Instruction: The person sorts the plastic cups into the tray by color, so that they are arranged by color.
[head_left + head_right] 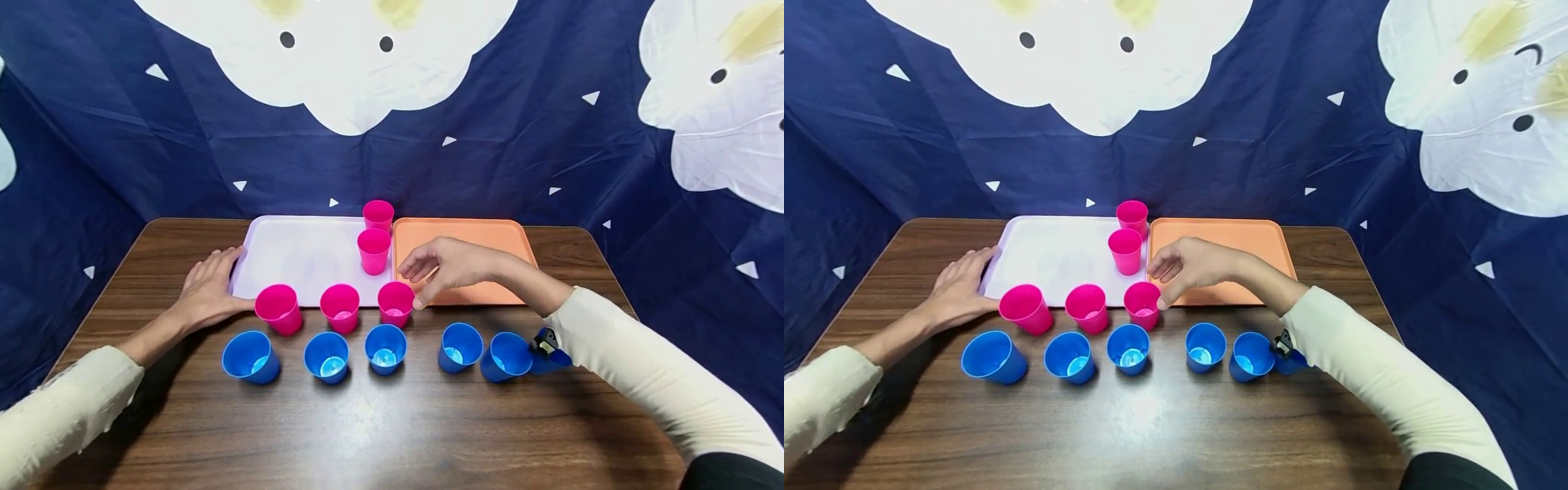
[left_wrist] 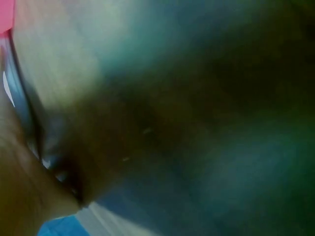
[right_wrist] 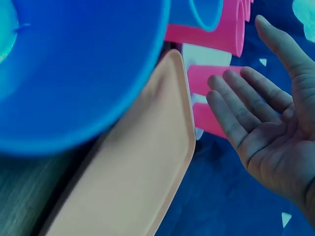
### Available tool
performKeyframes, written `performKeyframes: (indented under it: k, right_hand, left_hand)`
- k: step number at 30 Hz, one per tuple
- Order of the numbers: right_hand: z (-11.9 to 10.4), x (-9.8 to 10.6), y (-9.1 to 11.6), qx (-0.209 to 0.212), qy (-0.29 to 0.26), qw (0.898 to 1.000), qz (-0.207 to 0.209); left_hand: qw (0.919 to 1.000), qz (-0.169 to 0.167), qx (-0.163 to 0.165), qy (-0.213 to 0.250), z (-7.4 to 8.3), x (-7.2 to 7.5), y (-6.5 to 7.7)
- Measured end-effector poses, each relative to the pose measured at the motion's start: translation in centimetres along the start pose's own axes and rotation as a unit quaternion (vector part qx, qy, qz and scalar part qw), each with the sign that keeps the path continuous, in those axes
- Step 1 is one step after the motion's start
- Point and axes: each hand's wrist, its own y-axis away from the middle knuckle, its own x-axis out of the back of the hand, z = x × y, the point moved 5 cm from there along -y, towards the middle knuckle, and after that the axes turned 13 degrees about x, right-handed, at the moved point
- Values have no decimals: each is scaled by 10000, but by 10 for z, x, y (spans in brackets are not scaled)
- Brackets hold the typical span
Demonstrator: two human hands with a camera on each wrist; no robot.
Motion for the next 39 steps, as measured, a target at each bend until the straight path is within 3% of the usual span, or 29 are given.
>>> performKeyframes:
  k: [9,22,31,39]
  right_hand:
    - [-8,-20,-10,129,126,9991,-391]
    - [-11,-28,-16,177,320,9975,-606]
    - [-10,-20,-14,100,532,9980,-328]
    - [-24,-7,-19,192,689,9974,94]
  left_hand:
    - [9997,-32,199,-141,5,6,-3]
    - [9992,-357,65,-138,-9,-6,-10]
    - [9967,-643,201,-447,6,1,-3]
    - [9967,-634,222,-444,6,1,-3]
